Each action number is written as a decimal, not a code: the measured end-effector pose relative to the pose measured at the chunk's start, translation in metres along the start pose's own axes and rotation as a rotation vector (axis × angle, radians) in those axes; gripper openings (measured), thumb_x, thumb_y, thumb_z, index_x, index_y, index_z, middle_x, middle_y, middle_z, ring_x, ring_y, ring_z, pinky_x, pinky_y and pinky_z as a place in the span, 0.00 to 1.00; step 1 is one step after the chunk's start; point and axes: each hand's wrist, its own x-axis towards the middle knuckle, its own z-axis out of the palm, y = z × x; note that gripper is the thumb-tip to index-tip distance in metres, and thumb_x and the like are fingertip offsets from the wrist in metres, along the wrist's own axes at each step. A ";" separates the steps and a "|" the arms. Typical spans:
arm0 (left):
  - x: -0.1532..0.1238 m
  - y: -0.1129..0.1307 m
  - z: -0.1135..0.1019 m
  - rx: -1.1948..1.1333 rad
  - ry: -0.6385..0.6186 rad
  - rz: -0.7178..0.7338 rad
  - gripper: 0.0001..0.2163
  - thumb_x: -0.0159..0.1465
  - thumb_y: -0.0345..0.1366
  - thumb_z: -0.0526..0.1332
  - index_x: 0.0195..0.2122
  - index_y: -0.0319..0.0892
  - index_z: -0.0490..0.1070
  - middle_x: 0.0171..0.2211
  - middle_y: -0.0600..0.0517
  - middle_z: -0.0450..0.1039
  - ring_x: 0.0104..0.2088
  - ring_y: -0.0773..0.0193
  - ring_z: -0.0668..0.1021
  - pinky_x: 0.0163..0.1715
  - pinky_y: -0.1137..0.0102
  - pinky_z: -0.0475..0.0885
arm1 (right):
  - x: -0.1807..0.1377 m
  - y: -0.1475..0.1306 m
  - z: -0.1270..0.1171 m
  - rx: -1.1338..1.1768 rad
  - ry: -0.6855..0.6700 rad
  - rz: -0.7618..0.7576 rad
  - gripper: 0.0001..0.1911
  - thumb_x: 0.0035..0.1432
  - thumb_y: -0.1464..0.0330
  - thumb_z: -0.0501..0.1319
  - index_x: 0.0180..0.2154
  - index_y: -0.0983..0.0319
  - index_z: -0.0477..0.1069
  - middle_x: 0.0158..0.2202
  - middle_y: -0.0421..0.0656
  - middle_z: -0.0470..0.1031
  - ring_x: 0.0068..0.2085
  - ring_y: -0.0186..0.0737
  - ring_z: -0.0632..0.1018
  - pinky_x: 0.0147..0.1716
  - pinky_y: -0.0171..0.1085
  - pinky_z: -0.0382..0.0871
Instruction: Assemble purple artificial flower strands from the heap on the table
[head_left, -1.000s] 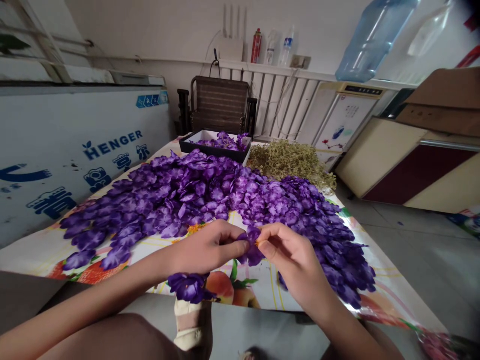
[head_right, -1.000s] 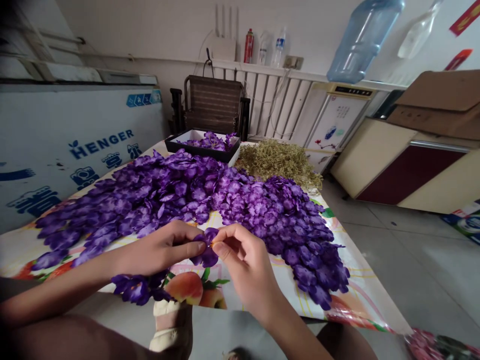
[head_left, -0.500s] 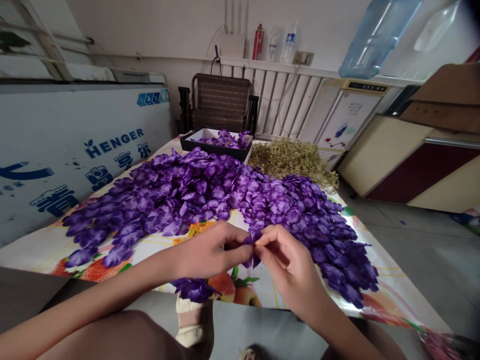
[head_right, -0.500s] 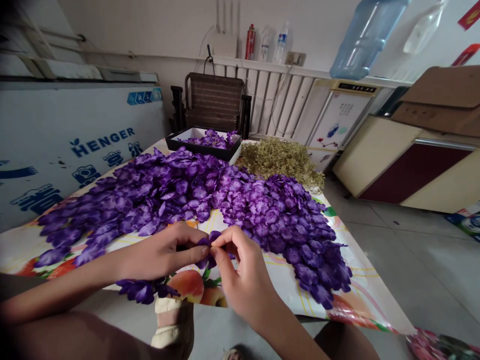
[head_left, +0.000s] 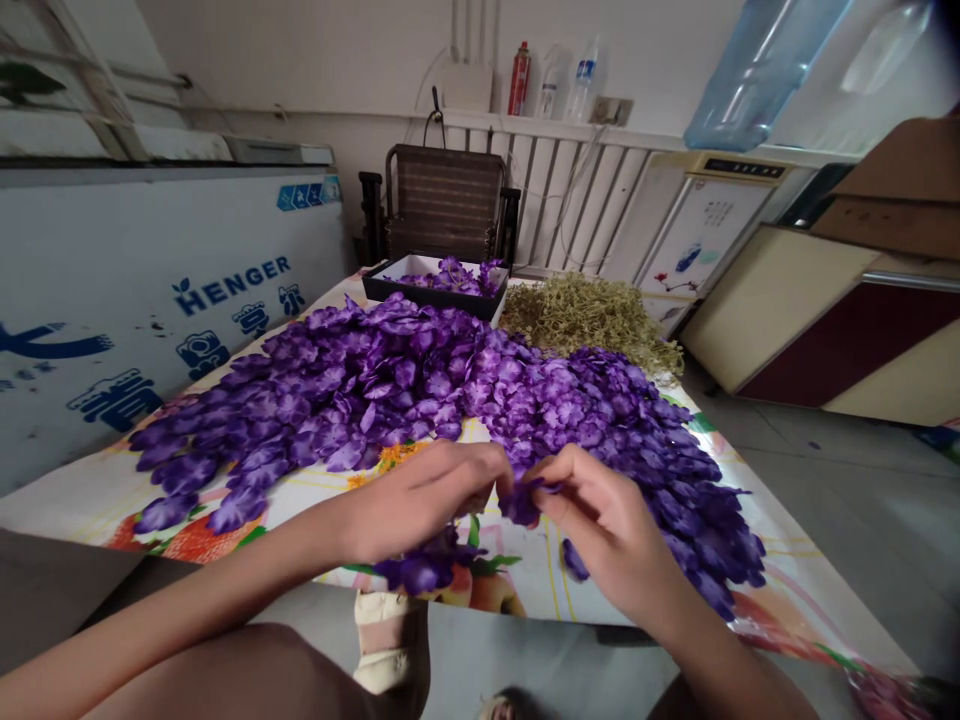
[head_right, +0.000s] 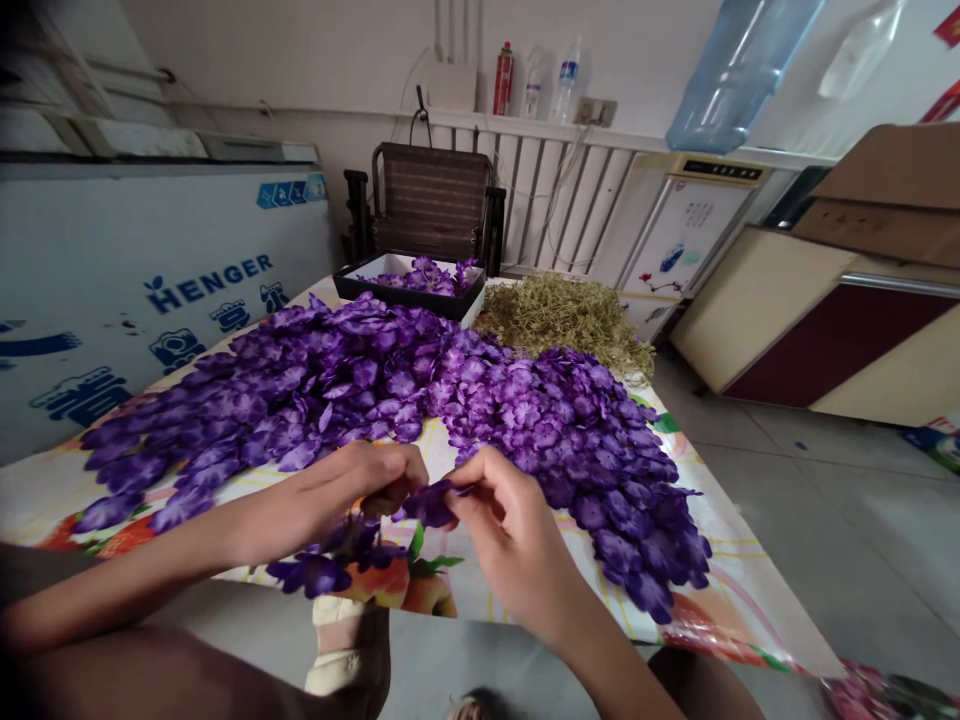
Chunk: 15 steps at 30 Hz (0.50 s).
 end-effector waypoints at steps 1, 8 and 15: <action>-0.001 0.001 -0.001 -0.051 -0.007 -0.027 0.14 0.69 0.35 0.44 0.32 0.40 0.66 0.27 0.56 0.63 0.28 0.68 0.65 0.31 0.73 0.62 | -0.001 0.000 -0.004 -0.031 0.038 -0.054 0.03 0.59 0.72 0.57 0.32 0.60 0.68 0.31 0.39 0.72 0.33 0.34 0.74 0.32 0.32 0.68; -0.007 0.008 -0.006 -0.079 -0.107 -0.079 0.08 0.66 0.31 0.53 0.38 0.38 0.71 0.32 0.53 0.70 0.32 0.68 0.70 0.32 0.75 0.64 | -0.014 -0.009 -0.019 0.025 0.026 -0.278 0.07 0.61 0.75 0.56 0.33 0.58 0.68 0.33 0.39 0.73 0.35 0.32 0.76 0.33 0.30 0.70; -0.009 0.004 -0.002 -0.281 -0.156 -0.050 0.05 0.65 0.31 0.57 0.35 0.37 0.72 0.30 0.53 0.70 0.30 0.70 0.71 0.30 0.76 0.65 | -0.028 -0.012 -0.003 -0.330 -0.016 -0.506 0.15 0.59 0.83 0.51 0.39 0.58 0.65 0.40 0.42 0.70 0.42 0.35 0.74 0.41 0.33 0.70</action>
